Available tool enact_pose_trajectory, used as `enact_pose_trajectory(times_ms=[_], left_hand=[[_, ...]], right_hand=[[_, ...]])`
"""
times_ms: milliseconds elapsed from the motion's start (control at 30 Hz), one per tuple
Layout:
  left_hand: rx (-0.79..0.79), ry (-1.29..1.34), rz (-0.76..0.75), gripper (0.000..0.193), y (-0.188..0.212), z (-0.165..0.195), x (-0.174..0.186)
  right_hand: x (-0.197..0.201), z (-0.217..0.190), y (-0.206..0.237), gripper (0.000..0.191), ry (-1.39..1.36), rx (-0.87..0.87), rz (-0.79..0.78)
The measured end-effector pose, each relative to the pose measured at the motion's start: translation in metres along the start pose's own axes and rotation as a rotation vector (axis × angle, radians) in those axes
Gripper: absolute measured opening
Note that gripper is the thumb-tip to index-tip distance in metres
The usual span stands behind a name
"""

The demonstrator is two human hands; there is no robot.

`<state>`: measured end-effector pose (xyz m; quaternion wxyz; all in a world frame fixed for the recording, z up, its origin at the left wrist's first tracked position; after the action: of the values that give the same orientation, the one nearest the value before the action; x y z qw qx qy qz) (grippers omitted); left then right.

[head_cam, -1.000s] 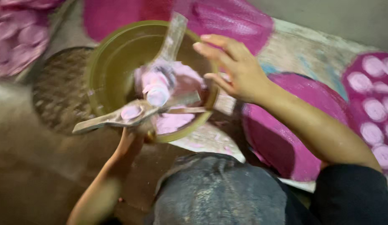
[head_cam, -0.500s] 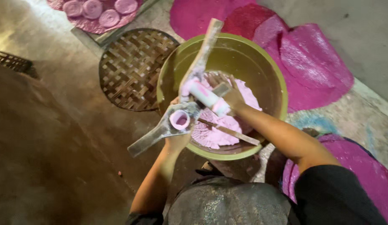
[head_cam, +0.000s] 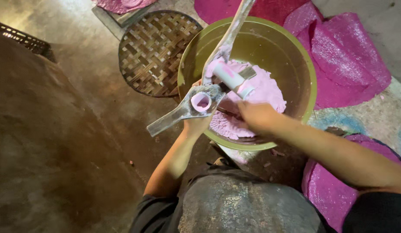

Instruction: The person sits at a low table and uses a hand-held extruder press to pipe pink paste into spiral rosettes onto round pink mats. They load paste into the press from a large bowl, squeeze rosettes one at a time onto the mats, and move filled mats aside while continuing with new ones.

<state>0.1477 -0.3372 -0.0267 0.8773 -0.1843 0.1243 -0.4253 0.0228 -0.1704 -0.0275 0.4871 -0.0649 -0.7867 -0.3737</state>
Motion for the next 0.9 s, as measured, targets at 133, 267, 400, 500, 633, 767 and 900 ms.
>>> enact_pose_trajectory(times_ms=[133,267,400,500,633,767,900], left_hand=[[-0.004,-0.053,-0.011,0.048,0.001,-0.003,0.002],[0.112,-0.065,0.034,0.052,0.003,-0.005,0.002],[0.018,-0.053,0.019,0.055,0.004,-0.003,0.003],[0.009,-0.067,0.019,0.055,0.004,-0.002,0.005],[0.05,-0.055,0.04,0.054,0.004,-0.003,0.004],[0.05,-0.029,0.068,0.05,0.004,-0.004,0.004],[-0.122,-0.091,0.082,0.036,0.002,-0.001,0.008]], right_hand=[[-0.008,0.007,0.008,0.026,0.185,0.118,0.107],[0.009,0.01,-0.009,0.016,0.317,0.29,0.363],[0.005,-0.008,-0.028,0.011,0.562,0.361,0.217],[0.005,-0.013,-0.024,0.014,0.569,0.338,0.022],[0.015,-0.01,0.001,0.013,0.457,0.281,-0.143],[0.025,-0.018,0.03,0.021,0.251,0.229,-0.136],[0.038,-0.022,0.071,0.03,0.061,0.187,-0.148]])
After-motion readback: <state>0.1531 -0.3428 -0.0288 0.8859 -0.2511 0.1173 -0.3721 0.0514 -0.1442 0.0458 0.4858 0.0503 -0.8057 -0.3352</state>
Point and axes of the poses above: each hand's wrist, its own y-axis away from the middle knuckle, its own x-axis out of the back of the hand, z = x × y, the point moved 2 cm from there along -y, towards the middle knuckle
